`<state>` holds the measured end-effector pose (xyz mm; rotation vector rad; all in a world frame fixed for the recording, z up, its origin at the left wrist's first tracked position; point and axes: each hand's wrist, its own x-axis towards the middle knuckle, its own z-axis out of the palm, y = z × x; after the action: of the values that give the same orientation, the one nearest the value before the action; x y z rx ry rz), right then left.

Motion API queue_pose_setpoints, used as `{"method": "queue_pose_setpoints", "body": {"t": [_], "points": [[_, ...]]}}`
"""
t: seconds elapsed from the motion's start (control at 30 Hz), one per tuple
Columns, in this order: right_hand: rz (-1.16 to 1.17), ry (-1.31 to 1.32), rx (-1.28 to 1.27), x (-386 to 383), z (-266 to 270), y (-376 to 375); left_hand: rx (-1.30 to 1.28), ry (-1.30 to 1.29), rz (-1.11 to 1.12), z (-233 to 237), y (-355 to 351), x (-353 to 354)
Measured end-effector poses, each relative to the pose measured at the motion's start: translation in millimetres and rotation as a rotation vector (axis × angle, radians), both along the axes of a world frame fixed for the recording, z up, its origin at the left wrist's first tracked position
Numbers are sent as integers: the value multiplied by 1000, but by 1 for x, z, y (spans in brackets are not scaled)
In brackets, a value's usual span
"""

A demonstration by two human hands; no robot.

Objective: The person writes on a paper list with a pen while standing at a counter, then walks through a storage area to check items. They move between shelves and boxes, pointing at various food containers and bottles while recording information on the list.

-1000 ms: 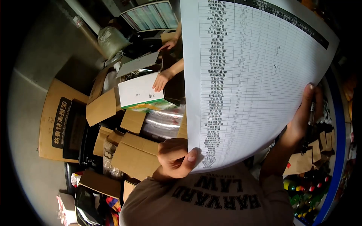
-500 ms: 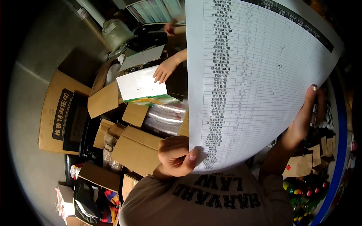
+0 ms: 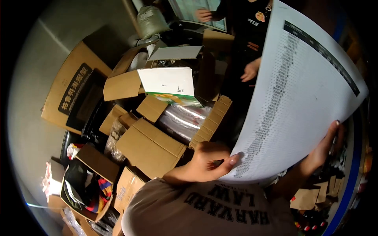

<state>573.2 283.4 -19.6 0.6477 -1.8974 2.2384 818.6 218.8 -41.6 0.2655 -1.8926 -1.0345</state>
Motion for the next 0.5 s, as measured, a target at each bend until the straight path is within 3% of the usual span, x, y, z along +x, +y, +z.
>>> {"method": "queue_pose_setpoints", "body": {"t": [0.3, 0.5], "points": [[110, 21, 34, 8, -12, 3, 168, -96, -30, -10, 5, 12], [110, -36, 130, 34, -11, 2, 546, -146, -148, -32, 7, 12]]}}
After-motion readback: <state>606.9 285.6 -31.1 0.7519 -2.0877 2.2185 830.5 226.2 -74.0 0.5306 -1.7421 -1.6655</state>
